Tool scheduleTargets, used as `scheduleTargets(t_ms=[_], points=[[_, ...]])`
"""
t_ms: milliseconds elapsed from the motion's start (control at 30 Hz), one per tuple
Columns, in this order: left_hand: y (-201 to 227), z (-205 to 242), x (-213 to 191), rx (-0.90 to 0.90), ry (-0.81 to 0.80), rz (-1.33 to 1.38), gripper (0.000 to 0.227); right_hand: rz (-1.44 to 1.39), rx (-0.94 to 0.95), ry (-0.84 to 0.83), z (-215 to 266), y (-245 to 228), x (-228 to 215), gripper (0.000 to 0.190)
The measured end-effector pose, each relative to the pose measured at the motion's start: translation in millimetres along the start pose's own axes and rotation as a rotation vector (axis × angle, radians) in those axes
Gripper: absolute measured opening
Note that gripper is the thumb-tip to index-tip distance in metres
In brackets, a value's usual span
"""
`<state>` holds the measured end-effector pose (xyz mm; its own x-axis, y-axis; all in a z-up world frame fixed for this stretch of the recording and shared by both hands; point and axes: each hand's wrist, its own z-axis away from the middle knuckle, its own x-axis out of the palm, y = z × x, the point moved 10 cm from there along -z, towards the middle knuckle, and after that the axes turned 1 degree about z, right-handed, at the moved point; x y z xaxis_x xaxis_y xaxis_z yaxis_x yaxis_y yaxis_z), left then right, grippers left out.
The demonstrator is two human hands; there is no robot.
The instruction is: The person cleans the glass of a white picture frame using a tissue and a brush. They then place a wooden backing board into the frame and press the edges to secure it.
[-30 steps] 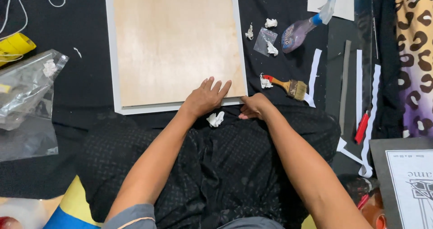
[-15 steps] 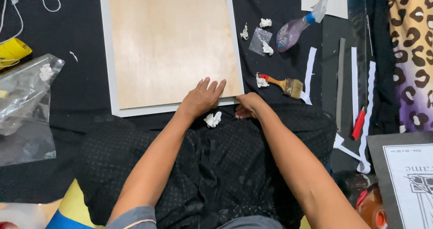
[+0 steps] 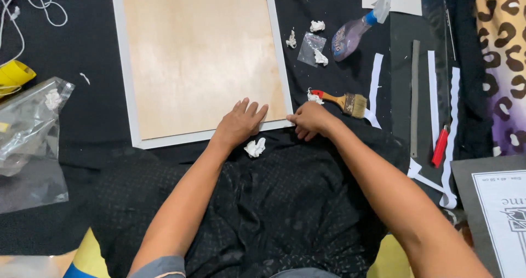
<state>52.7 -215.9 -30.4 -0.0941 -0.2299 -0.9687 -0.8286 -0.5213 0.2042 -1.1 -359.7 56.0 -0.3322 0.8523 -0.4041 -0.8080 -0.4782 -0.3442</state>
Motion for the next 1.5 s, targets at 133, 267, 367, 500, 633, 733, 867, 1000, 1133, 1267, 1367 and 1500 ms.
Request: scheduleTargets(t_ms=[133,267,367,500,633,733,867,1000,1133,1267,1367,1500], points=[[-1.2,-0.5,-9.5,0.006,0.02,-0.011,0.053,0.203,-0.35,0.181,-28.3,-23.3,-38.8,0.035],[-7.5,6.3,-27.6,-0.105,-0.131,0.201,0.068,0.314,-0.426,0.332,-75.6,-9.6,-44.5,0.038],[-68.3,29.9,-71.4,-0.334,-0.051,0.197,0.069,0.357,-0.338,0.317,-55.7,-17.4,-37.1,0.058],[-173.8,136.7,-107.6,-0.864,-0.258,0.178,0.084,0.394,-0.327,0.296,-59.1,-22.7,-35.0,0.062],[-225.2,247.2,-101.1,-1.257,-0.263,0.243,0.086,0.439,-0.314,0.27,-65.0,-26.8,-33.5,0.059],[-231.7,259.1,-87.2,-1.301,-0.21,0.314,0.08,0.41,-0.323,0.265,-59.4,-26.1,-31.1,0.053],[-206.4,237.4,-115.6,-1.323,-0.227,0.365,0.076,0.375,-0.332,0.276,-38.9,-33.9,-32.9,0.051],[-198.7,232.7,-125.5,-1.34,-0.238,0.388,0.076,0.388,-0.311,0.244,-51.4,-19.6,-27.0,0.064],[-179.9,219.1,-145.9,-1.33,-0.215,0.457,0.082,0.397,-0.335,0.253,-43.1,-21.6,-25.0,0.062],[-186.8,225.4,-131.9,-1.289,-0.245,0.37,0.082,0.45,-0.373,0.212,-15.1,-34.1,-16.1,0.077],[-188.7,226.3,-126.0,-1.272,-0.277,0.289,0.08,0.575,-0.358,0.229,-28.0,-30.7,-7.9,0.068],[-185.1,223.3,-127.8,-1.238,-0.289,0.276,0.079,0.612,-0.359,0.208,-25.7,-29.8,0.4,0.068]])
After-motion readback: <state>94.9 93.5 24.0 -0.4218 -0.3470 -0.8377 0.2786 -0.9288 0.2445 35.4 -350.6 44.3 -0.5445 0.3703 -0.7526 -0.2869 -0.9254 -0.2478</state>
